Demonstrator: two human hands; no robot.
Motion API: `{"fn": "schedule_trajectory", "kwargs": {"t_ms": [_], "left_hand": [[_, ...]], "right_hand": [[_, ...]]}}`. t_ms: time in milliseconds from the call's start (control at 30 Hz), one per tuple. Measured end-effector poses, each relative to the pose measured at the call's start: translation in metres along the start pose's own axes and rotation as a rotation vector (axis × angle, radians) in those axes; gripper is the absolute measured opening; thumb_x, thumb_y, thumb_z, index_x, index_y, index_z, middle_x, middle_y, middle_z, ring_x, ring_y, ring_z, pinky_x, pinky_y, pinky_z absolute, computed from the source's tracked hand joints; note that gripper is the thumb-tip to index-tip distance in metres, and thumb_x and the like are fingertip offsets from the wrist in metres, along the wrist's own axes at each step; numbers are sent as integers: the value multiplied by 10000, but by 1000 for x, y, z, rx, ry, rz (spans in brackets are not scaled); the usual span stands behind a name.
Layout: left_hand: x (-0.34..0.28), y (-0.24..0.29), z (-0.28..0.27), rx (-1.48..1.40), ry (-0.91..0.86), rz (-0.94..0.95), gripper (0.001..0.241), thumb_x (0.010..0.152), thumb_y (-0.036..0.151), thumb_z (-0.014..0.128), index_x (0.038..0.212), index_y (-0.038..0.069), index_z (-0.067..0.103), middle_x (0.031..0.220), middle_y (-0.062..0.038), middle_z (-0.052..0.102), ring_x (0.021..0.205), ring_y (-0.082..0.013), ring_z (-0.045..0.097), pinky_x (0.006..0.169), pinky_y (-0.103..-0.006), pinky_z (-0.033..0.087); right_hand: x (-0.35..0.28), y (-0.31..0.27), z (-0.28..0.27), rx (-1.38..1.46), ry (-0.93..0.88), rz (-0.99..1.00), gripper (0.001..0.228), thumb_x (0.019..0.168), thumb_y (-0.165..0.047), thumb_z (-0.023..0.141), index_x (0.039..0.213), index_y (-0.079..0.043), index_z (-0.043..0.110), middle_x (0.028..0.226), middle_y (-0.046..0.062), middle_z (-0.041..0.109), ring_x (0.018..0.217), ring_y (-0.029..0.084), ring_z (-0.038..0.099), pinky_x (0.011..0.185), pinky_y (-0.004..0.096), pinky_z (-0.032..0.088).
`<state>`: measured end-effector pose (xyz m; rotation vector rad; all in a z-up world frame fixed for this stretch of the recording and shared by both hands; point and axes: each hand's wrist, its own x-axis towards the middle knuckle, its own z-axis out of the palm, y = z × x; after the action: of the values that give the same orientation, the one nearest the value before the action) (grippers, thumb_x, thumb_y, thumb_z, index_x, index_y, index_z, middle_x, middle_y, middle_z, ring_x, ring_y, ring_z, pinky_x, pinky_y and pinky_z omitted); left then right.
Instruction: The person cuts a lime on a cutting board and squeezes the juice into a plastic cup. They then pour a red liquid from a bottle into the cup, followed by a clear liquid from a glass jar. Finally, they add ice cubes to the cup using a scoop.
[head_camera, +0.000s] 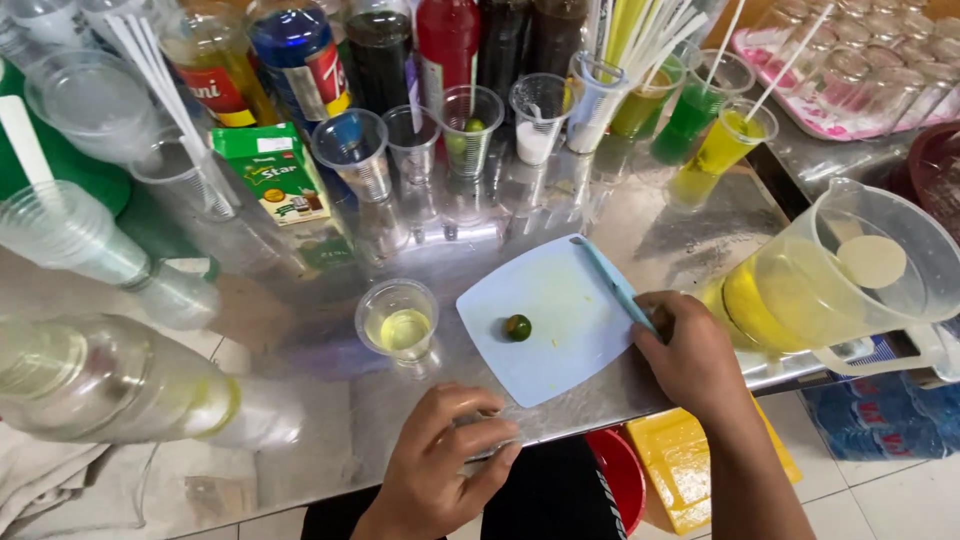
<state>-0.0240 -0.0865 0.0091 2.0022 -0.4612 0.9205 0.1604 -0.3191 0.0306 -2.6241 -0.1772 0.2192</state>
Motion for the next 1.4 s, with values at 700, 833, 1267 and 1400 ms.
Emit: {"fn": "schedule_trajectory", "kwargs": {"t_ms": [700,833,1267,1400], "left_hand": [[141,-30,50,446,-684,53,215,1019,280,658,1099,83,690,1054,-85,792,847,-261,767,984,-572,530],[174,-40,51,488,-781,-258,231,1056,309,579,1038,91,652,955,-97,763,895,-307,752,1129,-618,414],[98,-42,45,261,-463,-478,371,958,197,627,1296,78,534,1343,-93,541,1231,-329,505,970,-485,446],[62,-55,50,528,-523,-497,433,923,325,755,1226,82,563,1228,-126,532,1066,-353,547,815,-484,500]], "right_hand": [[-25,72,-43,598,4,-164,202,749,-20,521,796,0,717,738,107,690,728,204,607,681,354,448],[-35,96,-39,732,189,50,82,808,-1,523,848,-10,595,644,68,437,607,147,362,552,285,250],[-71,57,-19,673,11,159,108,897,47,478,959,-7,549,668,185,654,569,250,517,560,375,395],[-58,57,-10,705,63,34,107,861,23,511,947,-37,529,716,95,507,608,176,428,540,331,337]]}}
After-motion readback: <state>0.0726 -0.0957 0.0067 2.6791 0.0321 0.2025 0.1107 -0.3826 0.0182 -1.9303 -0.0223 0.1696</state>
